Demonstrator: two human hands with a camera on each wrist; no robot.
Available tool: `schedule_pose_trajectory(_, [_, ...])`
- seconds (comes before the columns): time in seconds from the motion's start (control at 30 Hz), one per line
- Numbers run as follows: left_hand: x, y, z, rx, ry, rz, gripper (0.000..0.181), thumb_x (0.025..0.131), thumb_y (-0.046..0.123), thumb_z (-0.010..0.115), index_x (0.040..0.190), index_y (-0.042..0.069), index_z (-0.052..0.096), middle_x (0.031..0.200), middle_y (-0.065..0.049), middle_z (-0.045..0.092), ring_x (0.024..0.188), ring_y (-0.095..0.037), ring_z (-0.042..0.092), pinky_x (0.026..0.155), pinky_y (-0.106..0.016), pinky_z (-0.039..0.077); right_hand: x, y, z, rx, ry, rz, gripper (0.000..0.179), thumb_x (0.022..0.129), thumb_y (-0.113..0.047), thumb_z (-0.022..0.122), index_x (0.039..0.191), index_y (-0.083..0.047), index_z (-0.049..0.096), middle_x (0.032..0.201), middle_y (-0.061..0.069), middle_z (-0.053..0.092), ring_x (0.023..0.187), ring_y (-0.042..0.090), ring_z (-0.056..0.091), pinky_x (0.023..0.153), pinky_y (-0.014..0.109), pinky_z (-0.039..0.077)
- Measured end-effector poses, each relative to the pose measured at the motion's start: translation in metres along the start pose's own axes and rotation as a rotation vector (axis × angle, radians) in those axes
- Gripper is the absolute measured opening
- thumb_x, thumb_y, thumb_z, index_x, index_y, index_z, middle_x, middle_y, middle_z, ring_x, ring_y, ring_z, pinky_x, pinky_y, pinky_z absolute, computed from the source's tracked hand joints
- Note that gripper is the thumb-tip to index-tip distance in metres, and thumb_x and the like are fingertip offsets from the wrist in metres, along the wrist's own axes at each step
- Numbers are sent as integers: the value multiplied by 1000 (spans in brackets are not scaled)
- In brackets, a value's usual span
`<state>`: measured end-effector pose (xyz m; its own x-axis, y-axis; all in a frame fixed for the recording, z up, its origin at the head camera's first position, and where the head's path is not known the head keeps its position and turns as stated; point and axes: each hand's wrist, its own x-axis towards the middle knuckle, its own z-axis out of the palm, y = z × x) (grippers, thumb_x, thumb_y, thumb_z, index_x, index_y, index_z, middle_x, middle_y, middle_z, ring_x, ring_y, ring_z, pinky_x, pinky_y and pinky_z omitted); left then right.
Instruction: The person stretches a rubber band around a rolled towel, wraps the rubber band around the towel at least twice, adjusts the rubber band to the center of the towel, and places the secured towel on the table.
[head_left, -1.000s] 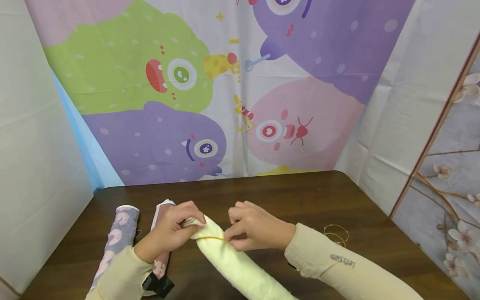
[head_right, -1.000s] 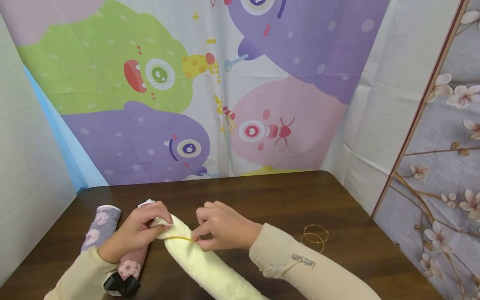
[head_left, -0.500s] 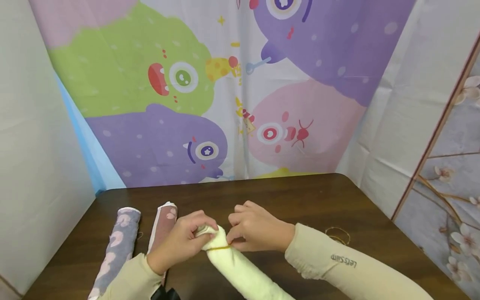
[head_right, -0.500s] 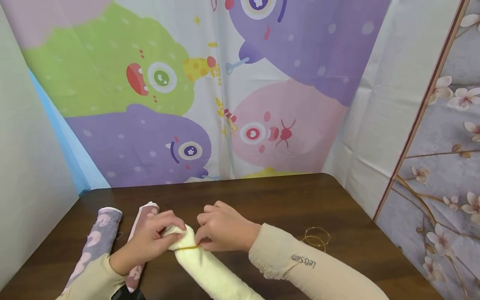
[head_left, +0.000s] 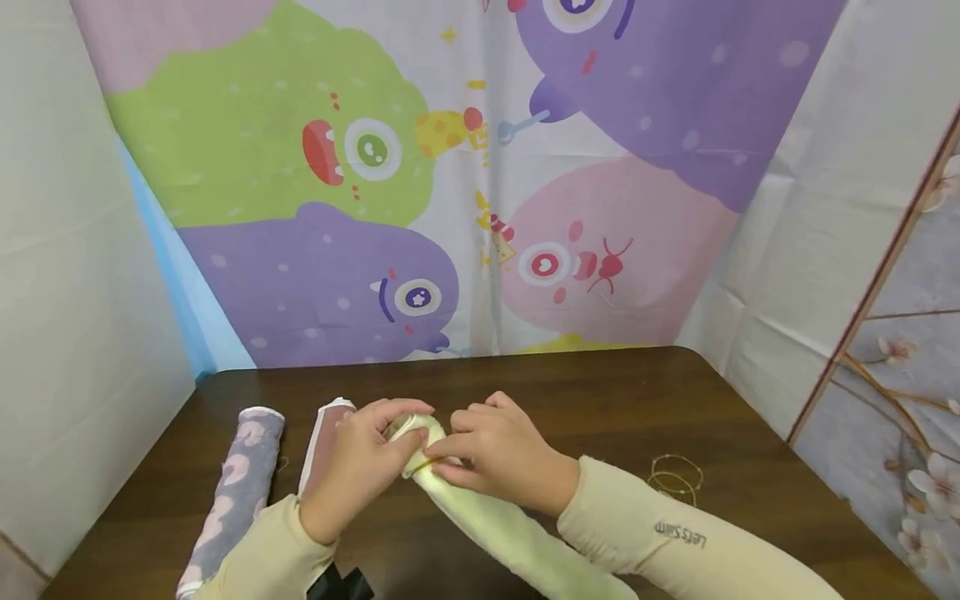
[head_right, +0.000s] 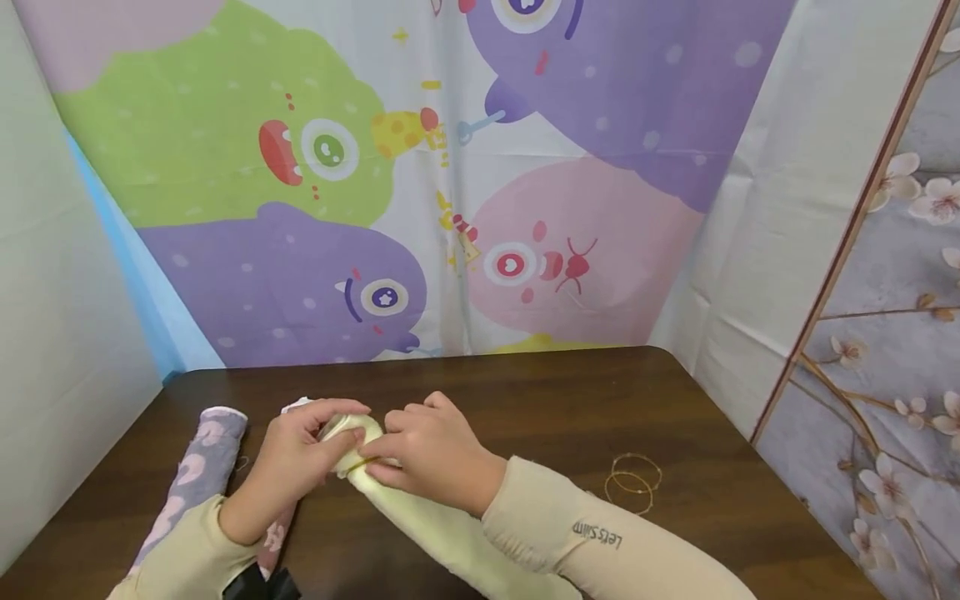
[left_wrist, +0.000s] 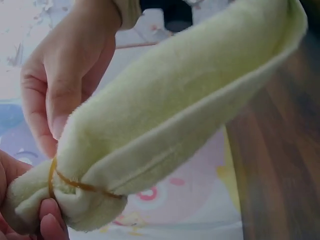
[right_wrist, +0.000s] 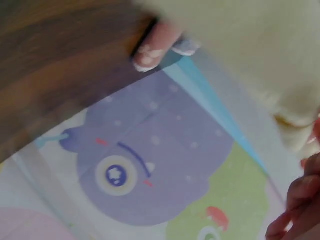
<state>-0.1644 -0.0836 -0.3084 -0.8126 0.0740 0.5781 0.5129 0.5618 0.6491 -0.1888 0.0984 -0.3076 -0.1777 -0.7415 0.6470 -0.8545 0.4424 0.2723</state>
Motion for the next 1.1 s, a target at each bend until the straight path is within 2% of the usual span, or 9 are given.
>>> schedule_pose_trajectory(0.1, [3,0,-4,40,14,23,21,71,-2,73,88,10,75,82,-4,71,54,-4,46,49,-24,42,4,-6,0,-36,-16,46,5,76,-26,80,79,-24,76,65,-10,50,58,5,48,63,23,32])
schedule_pose_trajectory(0.17, [5,-1,-5,51,18,47,20,71,-1,74,87,10,75,80,-4,71,53,-4,45,48,-23,41,5,-8,0,-29,-45,71,5,76,-25,79,78,-24,75,66,-11,51,61,5,50,64,23,32])
schedule_pose_trajectory(0.23, [5,-1,-7,16,18,51,20,71,-4,74,86,9,75,82,-4,71,58,-5,49,52,-22,42,6,-8,0,2,-78,81,5,77,-25,79,77,-24,74,68,-10,51,62,5,48,65,23,31])
schedule_pose_trajectory(0.33, [4,-1,-10,-40,28,37,21,71,-8,72,86,6,74,85,-5,70,65,-10,50,55,-23,42,4,-8,-1,60,-96,60,6,77,-26,77,77,-23,72,70,-9,48,65,8,45,66,22,30])
schedule_pose_trajectory(0.5, [4,-2,-15,-89,34,-12,21,72,-10,70,88,4,73,87,-7,70,72,-13,53,60,-23,44,0,-5,0,99,-60,-1,7,77,-27,76,74,-25,70,72,-5,41,67,13,37,64,23,28])
schedule_pose_trajectory(0.67, [7,-4,-20,-132,46,-77,19,73,-9,70,88,2,72,77,-10,68,61,-8,50,51,-22,43,-8,-1,-1,121,-37,-25,8,76,-28,76,73,-25,69,72,-4,36,66,13,32,62,21,25])
schedule_pose_trajectory(0.93, [10,-1,-29,-116,127,-65,15,73,-9,67,81,3,71,79,-9,65,64,-9,48,52,-21,42,-25,6,3,121,-11,-54,14,75,-33,71,69,-24,63,71,-4,31,64,13,27,61,21,21])
schedule_pose_trajectory(1.03, [10,-3,-28,-135,66,-80,13,75,-7,69,83,3,71,81,-9,66,69,-11,50,57,-22,43,-30,8,5,175,-19,-3,14,72,-33,71,68,-23,62,71,-3,31,64,13,27,62,21,20])
schedule_pose_trajectory(1.1, [9,-6,-27,-138,-20,-70,13,77,-4,70,87,4,70,84,-8,66,69,-11,50,58,-22,43,-31,9,6,218,-12,40,12,70,-32,71,69,-22,65,71,-4,35,64,12,30,62,20,22])
